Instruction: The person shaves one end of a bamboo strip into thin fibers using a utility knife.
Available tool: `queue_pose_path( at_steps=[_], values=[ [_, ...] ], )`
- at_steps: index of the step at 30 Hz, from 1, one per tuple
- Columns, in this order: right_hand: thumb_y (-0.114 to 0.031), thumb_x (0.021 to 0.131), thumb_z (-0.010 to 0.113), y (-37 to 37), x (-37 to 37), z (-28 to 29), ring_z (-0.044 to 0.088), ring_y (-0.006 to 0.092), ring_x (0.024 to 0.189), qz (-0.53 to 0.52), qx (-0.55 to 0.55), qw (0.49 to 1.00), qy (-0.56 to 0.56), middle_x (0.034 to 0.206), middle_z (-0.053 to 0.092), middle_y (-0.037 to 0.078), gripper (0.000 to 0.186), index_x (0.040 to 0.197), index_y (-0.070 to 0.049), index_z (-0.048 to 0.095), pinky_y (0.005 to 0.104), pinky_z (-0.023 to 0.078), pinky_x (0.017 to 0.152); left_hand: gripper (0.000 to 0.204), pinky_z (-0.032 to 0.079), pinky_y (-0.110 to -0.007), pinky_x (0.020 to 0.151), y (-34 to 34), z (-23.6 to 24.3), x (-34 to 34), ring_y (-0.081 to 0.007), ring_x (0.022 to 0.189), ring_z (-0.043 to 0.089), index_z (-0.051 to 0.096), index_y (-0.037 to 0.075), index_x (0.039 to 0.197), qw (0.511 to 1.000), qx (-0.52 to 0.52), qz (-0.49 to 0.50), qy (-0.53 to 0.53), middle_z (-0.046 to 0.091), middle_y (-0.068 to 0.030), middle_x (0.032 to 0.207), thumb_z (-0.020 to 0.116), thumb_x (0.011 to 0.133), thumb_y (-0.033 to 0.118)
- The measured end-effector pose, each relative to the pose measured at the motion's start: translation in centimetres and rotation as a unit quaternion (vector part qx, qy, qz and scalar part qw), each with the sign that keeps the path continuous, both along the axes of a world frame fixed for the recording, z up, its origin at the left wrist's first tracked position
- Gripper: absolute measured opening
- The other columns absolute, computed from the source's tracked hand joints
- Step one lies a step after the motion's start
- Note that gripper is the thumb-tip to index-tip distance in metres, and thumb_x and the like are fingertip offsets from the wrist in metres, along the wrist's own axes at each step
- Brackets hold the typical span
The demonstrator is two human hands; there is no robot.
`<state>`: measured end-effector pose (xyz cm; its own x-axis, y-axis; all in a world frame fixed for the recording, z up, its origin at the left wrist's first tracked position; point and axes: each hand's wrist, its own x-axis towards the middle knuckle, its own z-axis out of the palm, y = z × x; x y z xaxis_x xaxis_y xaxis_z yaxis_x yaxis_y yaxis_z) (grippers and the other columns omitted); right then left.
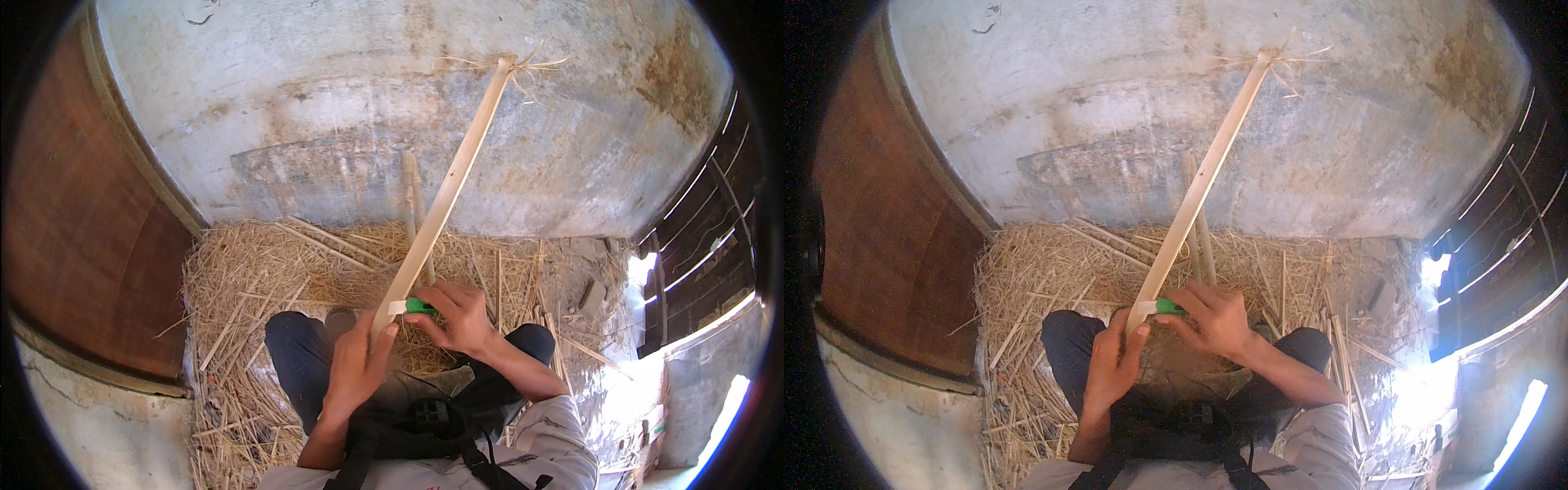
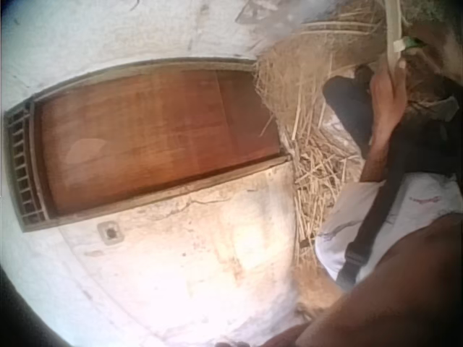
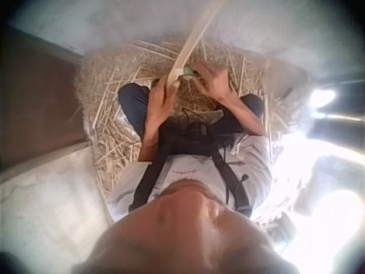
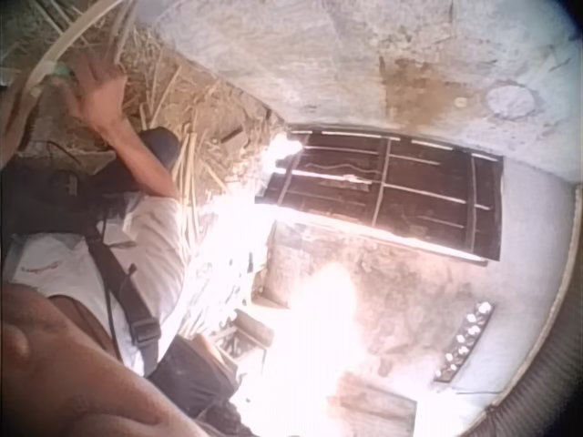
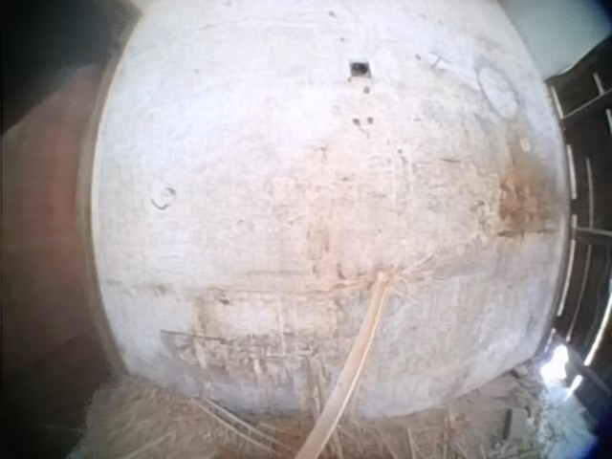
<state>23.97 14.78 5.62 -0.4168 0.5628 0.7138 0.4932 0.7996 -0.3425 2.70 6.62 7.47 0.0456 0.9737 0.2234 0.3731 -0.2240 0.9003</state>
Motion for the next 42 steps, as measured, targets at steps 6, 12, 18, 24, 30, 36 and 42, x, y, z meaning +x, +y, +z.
queue_pose_path(
  at_steps=[6,12,18,24,30,36,42],
  values=[
    [-0.033,0.090,0.091,-0.3,-0.4,0.3,0.073,0.0256,0.069,-0.021,0.010,1.000,0.009,0.086,0.072,0.005,0.033,0.110,-0.010,0.079,0.0385,0.058,0.060,0.031,0.054,-0.051,0.076,-0.1,0.2,0.1,-0.0495,0.088,0.073,0.064,-0.003,0.135,1.000,-0.021,0.007,0.006,0.072,-0.0286,0.095,0.063,0.113,0.020],
    [-0.024,0.087,0.093,0.2,0.2,0.4,0.074,0.0277,0.066,-0.035,0.008,0.999,0.020,0.083,0.074,0.009,0.031,0.109,-0.006,0.079,0.0379,0.058,0.058,0.030,0.054,-0.049,0.075,-0.2,-0.4,-0.2,-0.0473,0.084,0.073,0.065,-0.003,0.134,0.999,-0.018,0.008,0.029,0.072,-0.0265,0.092,0.063,0.113,0.019],
    [-0.017,0.086,0.092,0.7,0.6,0.8,0.074,0.0280,0.065,-0.038,0.004,0.999,0.037,0.082,0.075,0.011,0.027,0.107,-0.005,0.079,0.0372,0.057,0.059,0.027,0.053,-0.045,0.072,-0.5,-0.3,-0.2,-0.0398,0.077,0.073,0.068,-0.001,0.132,0.999,-0.041,-0.001,-0.001,0.072,-0.0228,0.090,0.064,0.114,0.019],
    [-0.016,0.086,0.092,1.2,0.9,1.3,0.073,0.0264,0.064,-0.039,0.007,0.998,0.043,0.082,0.074,0.010,0.027,0.107,-0.004,0.079,0.0366,0.056,0.058,0.030,0.030,-0.031,0.057,-0.9,-1.2,-0.2,-0.0052,0.064,0.040,0.073,0.002,0.131,0.999,-0.028,0.000,-0.028,0.049,0.0034,0.071,0.058,0.117,0.024],
    [-0.023,0.088,0.093,1.4,1.3,1.2,0.074,0.0275,0.066,-0.061,0.006,0.998,0.026,0.088,0.078,0.009,0.028,0.106,-0.008,0.079,0.0384,0.058,0.057,0.029,0.031,-0.030,0.057,-1.5,-1.0,-0.6,-0.0051,0.065,0.040,0.073,0.002,0.129,0.998,-0.052,-0.003,-0.029,0.050,0.0050,0.072,0.059,0.117,0.024],
    [-0.024,0.088,0.093,2.3,1.6,0.6,0.073,0.0284,0.064,-0.073,0.017,0.996,0.053,0.085,0.077,0.009,0.028,0.107,-0.008,0.080,0.0392,0.056,0.056,0.026,0.043,-0.036,0.056,-2.0,-1.8,-1.3,-0.0194,0.055,0.059,0.072,0.001,0.130,0.998,-0.065,-0.011,-0.009,0.067,-0.0145,0.075,0.064,0.114,0.020],
    [-0.020,0.091,0.089,3.0,2.8,0.1,0.077,0.0297,0.071,-0.102,-0.003,0.993,0.058,0.094,0.081,0.013,0.024,0.110,-0.005,0.081,0.0395,0.059,0.062,0.025,0.043,-0.036,0.056,-2.5,-2.0,-1.7,-0.0181,0.055,0.057,0.073,0.001,0.131,0.997,-0.081,-0.014,0.009,0.067,-0.0147,0.076,0.064,0.114,0.019]
  ],
)
